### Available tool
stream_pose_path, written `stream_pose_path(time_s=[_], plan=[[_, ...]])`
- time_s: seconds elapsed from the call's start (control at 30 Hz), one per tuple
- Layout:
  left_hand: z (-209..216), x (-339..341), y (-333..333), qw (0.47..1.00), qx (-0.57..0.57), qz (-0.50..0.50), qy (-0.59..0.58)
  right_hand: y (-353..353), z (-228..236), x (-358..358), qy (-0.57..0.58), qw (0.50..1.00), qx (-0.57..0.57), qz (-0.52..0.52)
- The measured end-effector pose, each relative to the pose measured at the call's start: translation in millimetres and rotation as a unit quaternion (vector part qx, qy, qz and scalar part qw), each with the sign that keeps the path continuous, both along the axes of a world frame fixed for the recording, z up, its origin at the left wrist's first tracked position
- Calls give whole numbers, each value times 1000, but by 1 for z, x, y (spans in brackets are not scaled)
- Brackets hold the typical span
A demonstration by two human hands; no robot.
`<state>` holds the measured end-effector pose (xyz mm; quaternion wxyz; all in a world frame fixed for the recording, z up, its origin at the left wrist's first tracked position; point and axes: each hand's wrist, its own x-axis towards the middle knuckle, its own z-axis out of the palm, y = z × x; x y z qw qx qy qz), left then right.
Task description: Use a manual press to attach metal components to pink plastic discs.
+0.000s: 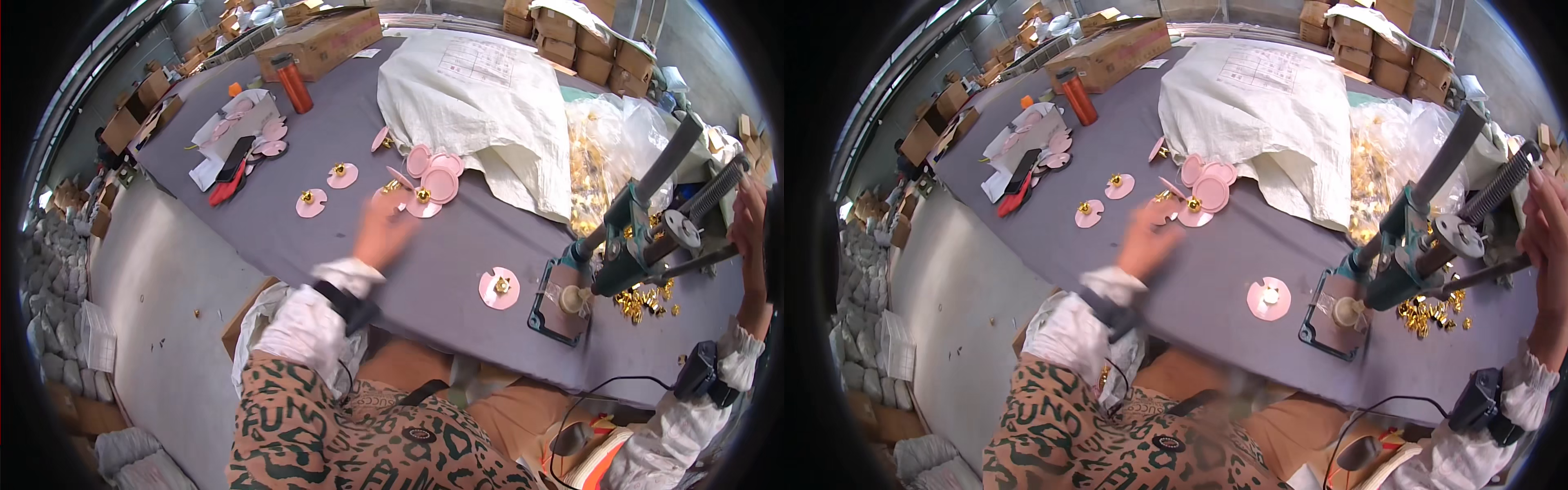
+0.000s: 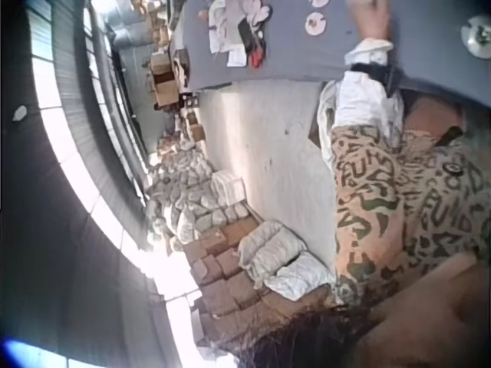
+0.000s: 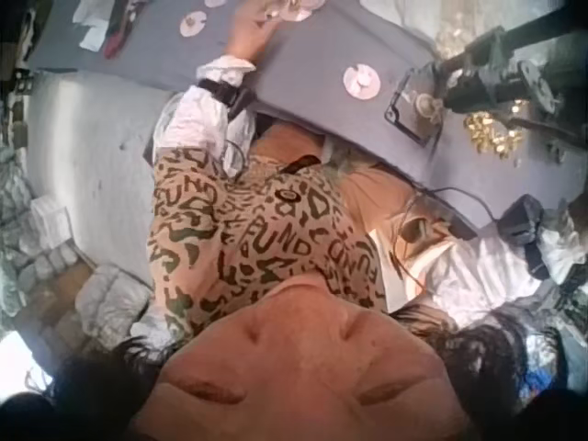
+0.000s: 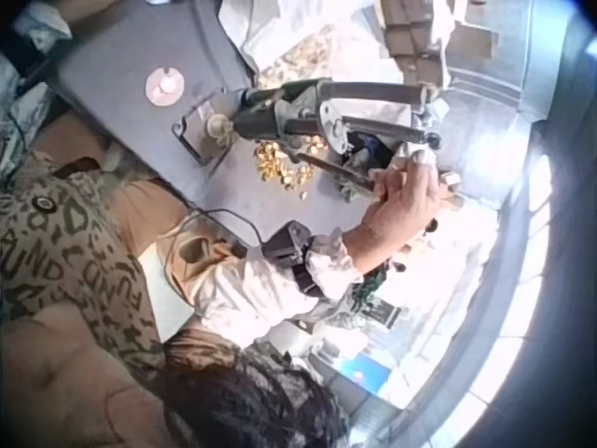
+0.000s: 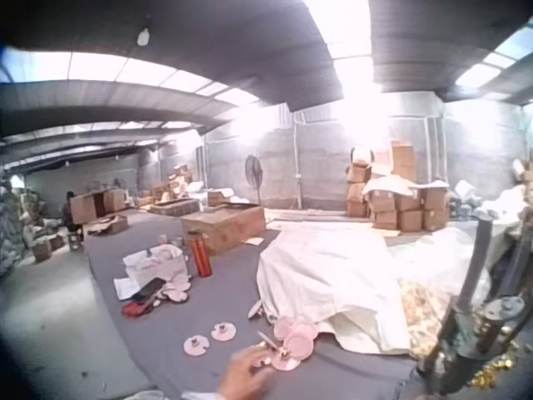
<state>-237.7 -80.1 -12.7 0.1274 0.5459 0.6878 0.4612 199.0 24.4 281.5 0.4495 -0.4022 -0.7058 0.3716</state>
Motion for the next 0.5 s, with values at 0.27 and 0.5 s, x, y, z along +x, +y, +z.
stream_pose_path(time_s=[0.27,0.5], plan=[[-29,-171,22,901,-257,337,90,31,-17,55,-128,984,87,-91],[-36,-132,75,904,-204,321,193,5,-3,18,-84,990,33,-104]])
